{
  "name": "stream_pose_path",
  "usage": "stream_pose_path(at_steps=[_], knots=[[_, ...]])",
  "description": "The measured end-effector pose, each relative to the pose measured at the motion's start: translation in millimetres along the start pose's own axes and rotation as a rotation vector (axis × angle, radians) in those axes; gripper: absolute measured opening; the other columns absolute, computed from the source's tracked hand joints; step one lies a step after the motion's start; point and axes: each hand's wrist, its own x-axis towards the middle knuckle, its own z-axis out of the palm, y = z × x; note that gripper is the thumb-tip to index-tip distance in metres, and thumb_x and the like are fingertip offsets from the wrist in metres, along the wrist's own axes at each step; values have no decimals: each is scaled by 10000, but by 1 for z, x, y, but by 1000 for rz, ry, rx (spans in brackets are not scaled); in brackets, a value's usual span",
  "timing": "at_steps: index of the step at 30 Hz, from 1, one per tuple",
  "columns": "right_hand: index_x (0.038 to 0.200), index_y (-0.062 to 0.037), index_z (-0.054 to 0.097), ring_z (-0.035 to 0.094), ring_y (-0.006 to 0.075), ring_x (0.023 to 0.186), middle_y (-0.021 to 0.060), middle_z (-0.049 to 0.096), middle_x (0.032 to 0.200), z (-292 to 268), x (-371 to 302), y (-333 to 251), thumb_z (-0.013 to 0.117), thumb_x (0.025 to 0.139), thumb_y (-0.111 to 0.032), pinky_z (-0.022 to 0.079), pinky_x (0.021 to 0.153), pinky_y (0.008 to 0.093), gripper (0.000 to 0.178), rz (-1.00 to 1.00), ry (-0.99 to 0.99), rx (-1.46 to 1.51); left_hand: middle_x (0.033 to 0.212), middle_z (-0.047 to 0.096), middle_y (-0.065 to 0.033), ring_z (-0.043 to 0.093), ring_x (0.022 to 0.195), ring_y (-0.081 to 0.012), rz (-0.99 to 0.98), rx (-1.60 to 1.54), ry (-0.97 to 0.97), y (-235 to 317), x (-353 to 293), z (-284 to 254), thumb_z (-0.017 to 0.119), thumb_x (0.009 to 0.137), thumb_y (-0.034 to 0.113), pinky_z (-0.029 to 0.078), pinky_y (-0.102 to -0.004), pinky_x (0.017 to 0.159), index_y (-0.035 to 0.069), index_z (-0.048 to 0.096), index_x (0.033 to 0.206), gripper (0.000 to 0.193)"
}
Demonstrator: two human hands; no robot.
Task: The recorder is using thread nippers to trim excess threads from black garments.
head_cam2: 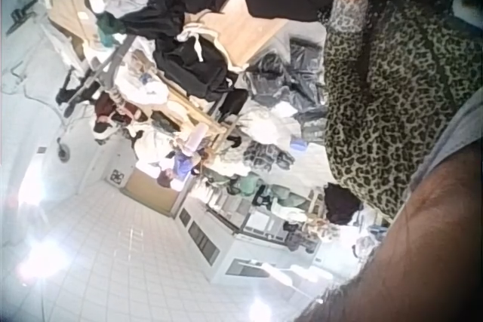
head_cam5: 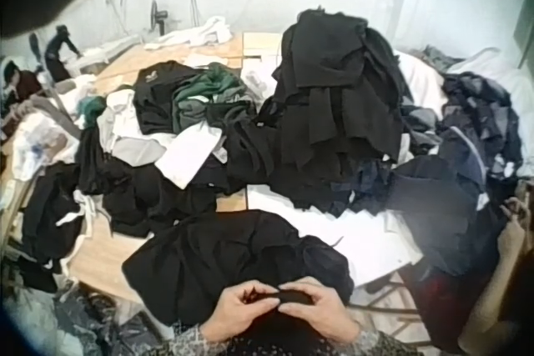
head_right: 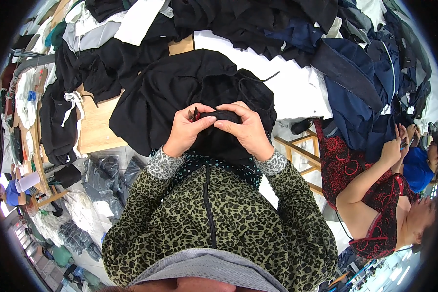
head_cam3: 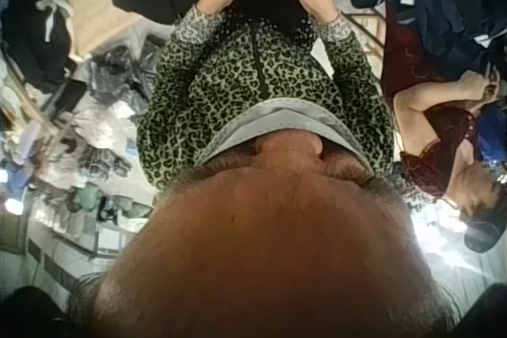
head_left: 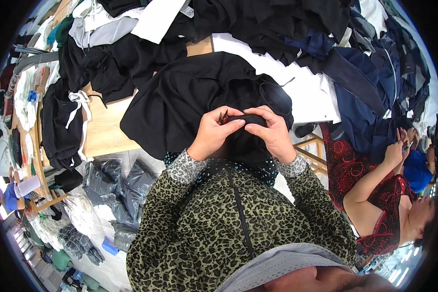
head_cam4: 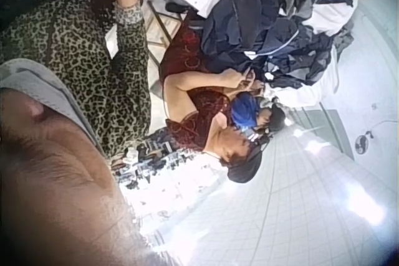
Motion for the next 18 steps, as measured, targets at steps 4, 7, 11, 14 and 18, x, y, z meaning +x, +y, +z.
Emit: stream_pose_path(at_steps=[4, 7, 11, 14, 18], knots=[[949, 22, 642, 546, 70, 817, 26, 596, 889, 3, -4, 9, 698, 788, -71, 440, 730, 207, 195, 10, 41, 53, 830, 618, 22, 514, 707, -7, 30, 24, 14, 0, -1, 5, 656, 823, 37, 416, -144, 631, -2, 628, 957, 143], [919, 17, 642, 550, 66, 776, 25, 619, 839, 5, -5, 13, 687, 796, -70, 445, 703, 208, 157, -15, 119, 10, 834, 609, 28, 508, 707, -2, 21, 14, 2, 3, 0, 6, 656, 821, 33, 410, -140, 624, 1, 628, 958, 144], [866, 19, 638, 537, 53, 722, 15, 627, 782, -2, -1, -1, 686, 795, -77, 437, 658, 206, 129, 64, 56, -17, 900, 569, 36, 473, 702, 5, 48, 247, -63, 7, 6, -8, 678, 789, 22, 392, -139, 627, 11, 634, 966, 183], [842, 24, 635, 539, 63, 691, 34, 621, 746, -10, 5, -17, 708, 766, -98, 429, 620, 221, 162, 95, -2, -154, 979, 511, 27, 419, 693, -17, 120, 371, -119, 37, 11, -14, 704, 743, 28, 367, -167, 631, 31, 672, 982, 242], [831, 27, 634, 553, 100, 656, 92, 612, 728, -9, 13, -25, 736, 716, -116, 430, 589, 253, 210, -38, -98, -451, 809, 581, -23, 518, 666, -79, 247, 671, -187, 44, 22, -5, 684, 770, 48, 417, -218, 590, 31, 684, 938, 169]])
